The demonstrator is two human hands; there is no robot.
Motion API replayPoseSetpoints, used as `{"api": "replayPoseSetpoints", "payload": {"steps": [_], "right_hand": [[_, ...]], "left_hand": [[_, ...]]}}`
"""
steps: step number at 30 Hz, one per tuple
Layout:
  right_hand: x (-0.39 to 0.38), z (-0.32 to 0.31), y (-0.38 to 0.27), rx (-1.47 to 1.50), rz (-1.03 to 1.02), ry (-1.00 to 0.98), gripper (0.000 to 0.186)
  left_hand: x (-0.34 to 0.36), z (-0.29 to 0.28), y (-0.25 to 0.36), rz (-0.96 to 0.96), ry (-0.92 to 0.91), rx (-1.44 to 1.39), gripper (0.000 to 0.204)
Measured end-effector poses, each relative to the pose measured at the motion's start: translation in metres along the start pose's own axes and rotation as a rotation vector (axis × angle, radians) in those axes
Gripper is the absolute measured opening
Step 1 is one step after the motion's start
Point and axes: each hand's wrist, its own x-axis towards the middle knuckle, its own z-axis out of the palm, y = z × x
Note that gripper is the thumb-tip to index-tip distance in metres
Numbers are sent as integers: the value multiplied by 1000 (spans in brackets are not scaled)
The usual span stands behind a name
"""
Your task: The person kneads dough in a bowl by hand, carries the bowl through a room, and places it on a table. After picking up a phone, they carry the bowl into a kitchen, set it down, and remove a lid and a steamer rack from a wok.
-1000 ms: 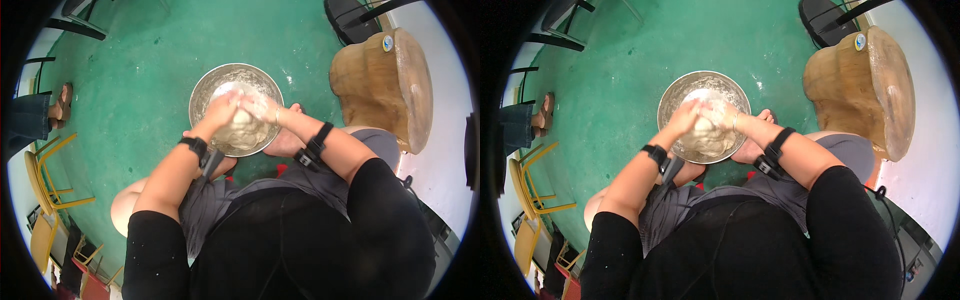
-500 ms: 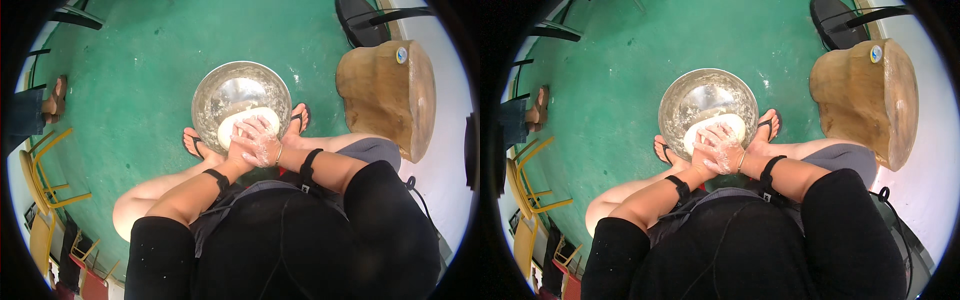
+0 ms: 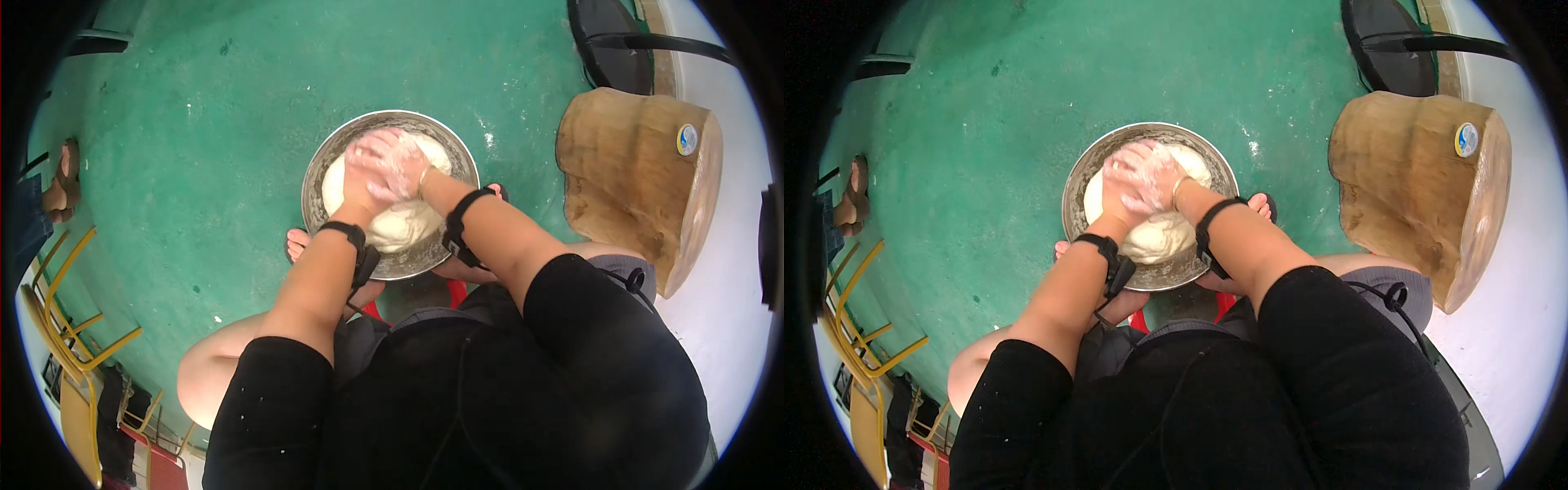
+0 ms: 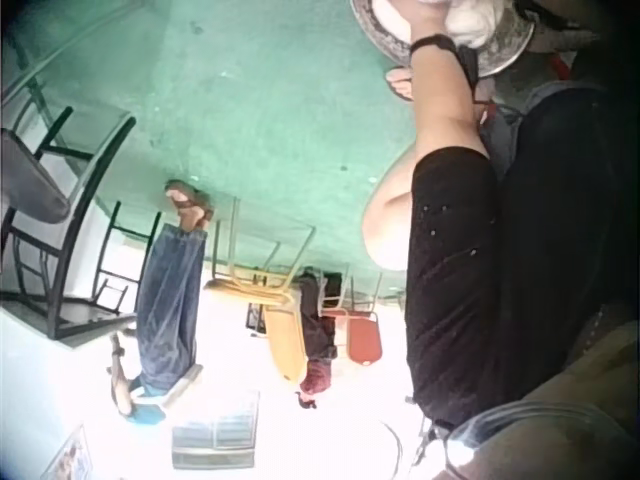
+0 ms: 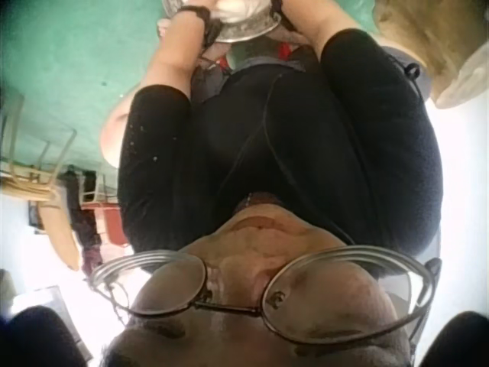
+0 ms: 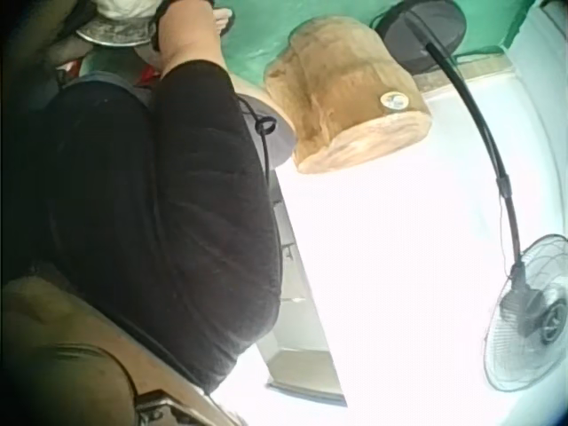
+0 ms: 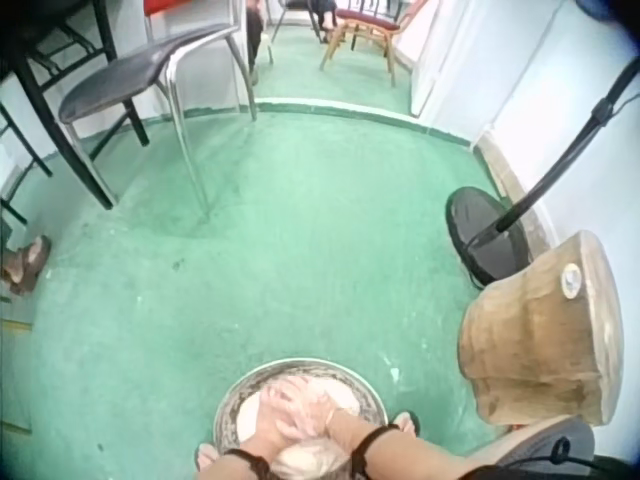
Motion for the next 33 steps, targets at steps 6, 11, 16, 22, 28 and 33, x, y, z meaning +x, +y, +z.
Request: {"api": "replayPoseSetpoints", "payload": {"steps": [6, 11, 16, 22, 28, 33], "right_hand": [[34, -19, 0, 194, 332, -118, 40], [37, -56, -12, 857, 811, -202, 61], [-56, -1, -1, 173, 434, -117, 57], [-73, -50, -145, 279, 825, -466, 53], [-112, 18, -147, -39, 679, -3, 51], [-106, 18, -119, -67, 653, 37, 51]], "left_hand": [[24, -21, 2, -94, 10, 143, 46], [-29, -62, 51, -305, 22, -243, 61], [-103, -90, 113, 77, 42, -371, 68], [-137, -87, 74, -3, 77, -421, 86], [-130, -52, 64, 163, 130, -180, 82], [-109, -17, 44, 244, 142, -86, 84]]}}
